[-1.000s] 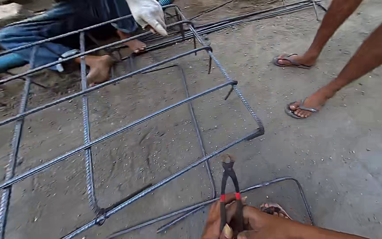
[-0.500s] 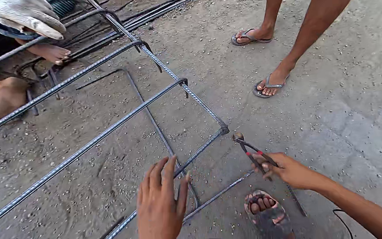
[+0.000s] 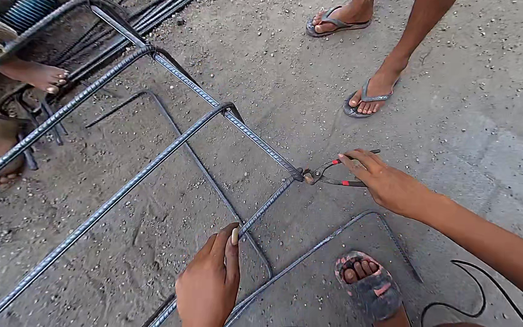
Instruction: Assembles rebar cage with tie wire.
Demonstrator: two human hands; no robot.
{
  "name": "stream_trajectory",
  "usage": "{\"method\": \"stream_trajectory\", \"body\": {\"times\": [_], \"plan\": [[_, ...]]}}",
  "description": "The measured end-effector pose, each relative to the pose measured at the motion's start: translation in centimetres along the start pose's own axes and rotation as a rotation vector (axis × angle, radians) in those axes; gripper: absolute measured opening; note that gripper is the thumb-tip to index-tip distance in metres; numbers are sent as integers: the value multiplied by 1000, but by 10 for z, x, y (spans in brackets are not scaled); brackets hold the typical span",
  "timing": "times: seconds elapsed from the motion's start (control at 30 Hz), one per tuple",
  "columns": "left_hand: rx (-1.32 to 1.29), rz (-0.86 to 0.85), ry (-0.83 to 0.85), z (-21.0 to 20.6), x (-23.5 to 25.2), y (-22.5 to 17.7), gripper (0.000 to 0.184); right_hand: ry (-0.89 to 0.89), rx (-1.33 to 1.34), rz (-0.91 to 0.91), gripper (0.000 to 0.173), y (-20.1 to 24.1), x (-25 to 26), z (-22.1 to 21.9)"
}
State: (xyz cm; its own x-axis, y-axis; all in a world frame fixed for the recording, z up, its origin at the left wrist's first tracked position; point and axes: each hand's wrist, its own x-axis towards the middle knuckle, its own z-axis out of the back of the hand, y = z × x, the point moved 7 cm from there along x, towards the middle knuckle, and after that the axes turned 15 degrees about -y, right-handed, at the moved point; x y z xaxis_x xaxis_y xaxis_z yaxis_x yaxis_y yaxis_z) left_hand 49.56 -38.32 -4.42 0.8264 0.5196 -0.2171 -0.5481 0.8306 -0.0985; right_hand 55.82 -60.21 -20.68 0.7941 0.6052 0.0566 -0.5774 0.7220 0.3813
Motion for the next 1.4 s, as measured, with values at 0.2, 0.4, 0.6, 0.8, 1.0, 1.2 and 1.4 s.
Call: {"method": "stream_trajectory", "body": {"times": [0.2,0.4,0.6,0.8,1.0,1.2,1.4], "plan": [[-135,-409,-358,-86,21,116,60,-96,-194,91,74,5,4,9],[-127,-398,-374,-85,20,113,60,-168,-275,150,71,2,6,13],[-125,-394,-395,-86,21,116,60,-165,-313,207,51,4,6,11],[-129,-403,-390,-88,21,118,59,236,54,-16,28,2,5,9],[-151,-434,-394,-87,22,121,59,621,532,-356,29,-7,7,4],[-161,-460,-387,-90,22,126,59,660,351,-235,27,-7,24,23],[-135,-470,-455,-91,21,119,57,452,470,-406,31,12,-15,-3]]}}
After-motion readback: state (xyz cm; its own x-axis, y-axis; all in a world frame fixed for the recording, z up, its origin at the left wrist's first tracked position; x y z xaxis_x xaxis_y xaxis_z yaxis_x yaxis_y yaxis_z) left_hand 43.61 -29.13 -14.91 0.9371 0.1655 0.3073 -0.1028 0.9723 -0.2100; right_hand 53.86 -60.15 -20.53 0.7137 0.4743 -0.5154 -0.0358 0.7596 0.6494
